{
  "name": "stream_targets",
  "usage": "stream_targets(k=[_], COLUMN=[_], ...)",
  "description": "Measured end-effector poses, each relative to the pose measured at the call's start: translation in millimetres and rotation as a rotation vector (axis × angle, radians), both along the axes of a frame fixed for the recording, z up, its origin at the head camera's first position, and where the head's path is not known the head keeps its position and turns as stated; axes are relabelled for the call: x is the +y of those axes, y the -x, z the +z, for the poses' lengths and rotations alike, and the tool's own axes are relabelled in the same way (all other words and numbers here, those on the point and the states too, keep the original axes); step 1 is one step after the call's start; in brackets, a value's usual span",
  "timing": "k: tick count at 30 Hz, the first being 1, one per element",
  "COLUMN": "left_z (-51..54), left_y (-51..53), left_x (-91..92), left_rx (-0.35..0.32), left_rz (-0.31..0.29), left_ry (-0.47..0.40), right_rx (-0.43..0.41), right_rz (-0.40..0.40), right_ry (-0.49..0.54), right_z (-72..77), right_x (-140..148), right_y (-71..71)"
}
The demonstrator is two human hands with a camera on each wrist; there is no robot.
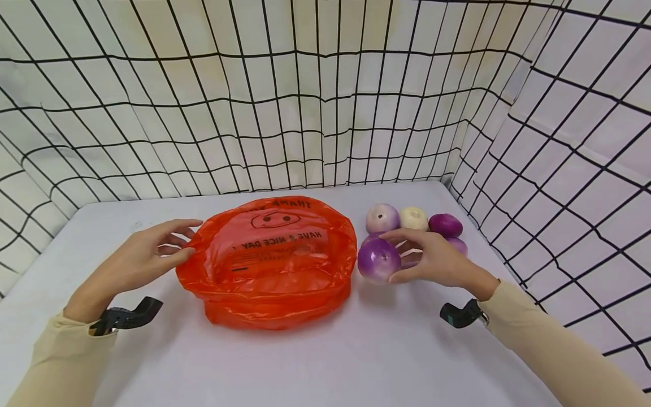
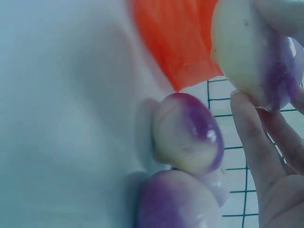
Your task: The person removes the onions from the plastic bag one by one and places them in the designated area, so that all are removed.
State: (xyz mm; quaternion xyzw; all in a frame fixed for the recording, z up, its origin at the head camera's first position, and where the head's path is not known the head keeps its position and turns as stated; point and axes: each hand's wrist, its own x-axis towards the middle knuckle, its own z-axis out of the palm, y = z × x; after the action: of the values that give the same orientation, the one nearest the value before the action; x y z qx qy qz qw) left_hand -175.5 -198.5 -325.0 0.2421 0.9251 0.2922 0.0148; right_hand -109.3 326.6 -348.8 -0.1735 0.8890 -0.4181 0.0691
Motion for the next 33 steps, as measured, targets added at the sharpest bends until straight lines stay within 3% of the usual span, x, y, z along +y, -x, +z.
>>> stream_targets(k=[11, 15, 33], left_z=[0.9, 0.8, -0.7], left_y=[0.2, 0.2, 1.2], left_x=[0.4, 0.8, 1.8], left_rx=[-0.002, -0.009, -0.023], left_rz=[0.004, 0.008, 0.01], left_ry=[0.012, 0.012, 0.01], right_rx=[0.008, -0.021, 0.012], right_rz=[0.029, 0.017, 0.043], right_ry=[-0.046, -0.07, -0.148], right_z=[-22.6, -26.1, -35.8], right_x=[9.5, 10.3, 11.5], right_y=[-11.1, -13.1, -11.0])
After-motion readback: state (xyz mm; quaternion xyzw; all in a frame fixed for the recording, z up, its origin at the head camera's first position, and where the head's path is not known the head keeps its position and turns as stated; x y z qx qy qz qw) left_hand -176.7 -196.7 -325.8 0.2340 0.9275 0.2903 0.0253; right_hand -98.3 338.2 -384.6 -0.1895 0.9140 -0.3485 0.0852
